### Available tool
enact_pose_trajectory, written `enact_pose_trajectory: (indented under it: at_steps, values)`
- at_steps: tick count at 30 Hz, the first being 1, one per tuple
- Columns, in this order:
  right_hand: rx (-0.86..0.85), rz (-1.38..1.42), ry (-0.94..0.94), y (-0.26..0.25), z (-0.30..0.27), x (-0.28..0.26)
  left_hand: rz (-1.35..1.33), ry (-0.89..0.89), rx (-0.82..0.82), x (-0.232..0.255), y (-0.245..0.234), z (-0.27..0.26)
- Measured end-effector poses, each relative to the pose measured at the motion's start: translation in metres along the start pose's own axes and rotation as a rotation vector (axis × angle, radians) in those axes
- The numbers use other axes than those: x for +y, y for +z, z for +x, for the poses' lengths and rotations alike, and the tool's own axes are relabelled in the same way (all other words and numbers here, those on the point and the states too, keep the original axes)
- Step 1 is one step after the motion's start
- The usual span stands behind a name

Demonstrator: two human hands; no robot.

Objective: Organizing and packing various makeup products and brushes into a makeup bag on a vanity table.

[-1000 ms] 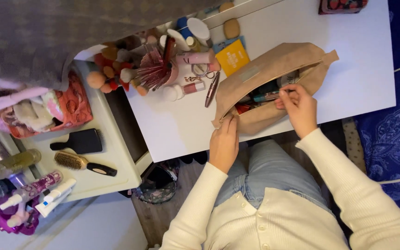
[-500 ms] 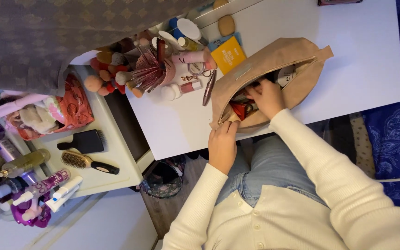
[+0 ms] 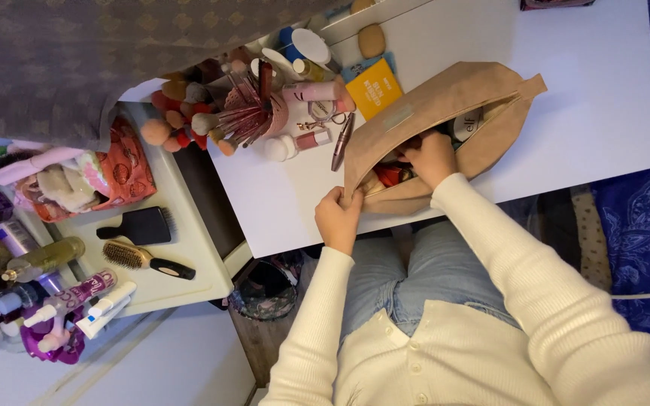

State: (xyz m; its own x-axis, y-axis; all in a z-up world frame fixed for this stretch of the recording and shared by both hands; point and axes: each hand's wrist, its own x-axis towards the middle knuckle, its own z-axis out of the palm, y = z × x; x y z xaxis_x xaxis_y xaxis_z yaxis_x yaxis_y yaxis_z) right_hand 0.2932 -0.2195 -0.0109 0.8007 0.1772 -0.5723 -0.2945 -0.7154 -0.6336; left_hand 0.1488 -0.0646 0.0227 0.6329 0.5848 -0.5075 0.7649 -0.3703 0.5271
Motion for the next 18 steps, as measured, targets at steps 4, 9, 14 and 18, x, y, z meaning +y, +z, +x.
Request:
enact_pose_trajectory:
  at_steps: [4,9,14,18]
  values:
    - [-0.002,0.006,-0.012,-0.003,0.006,0.01,0.082,0.031,0.089,0.021,-0.014,-0.017]
    - [-0.013,-0.084,-0.047,-0.002,0.012,0.021,0.074,0.081,0.138,0.04,-0.021,-0.026]
    - [-0.087,-0.254,-0.195,-0.055,-0.03,-0.044,0.069,0.11,0.141,0.035,-0.021,-0.023]
    - [-0.161,-0.365,-0.499,-0.094,-0.064,-0.034,0.041,0.136,0.127,0.025,-0.018,-0.024]
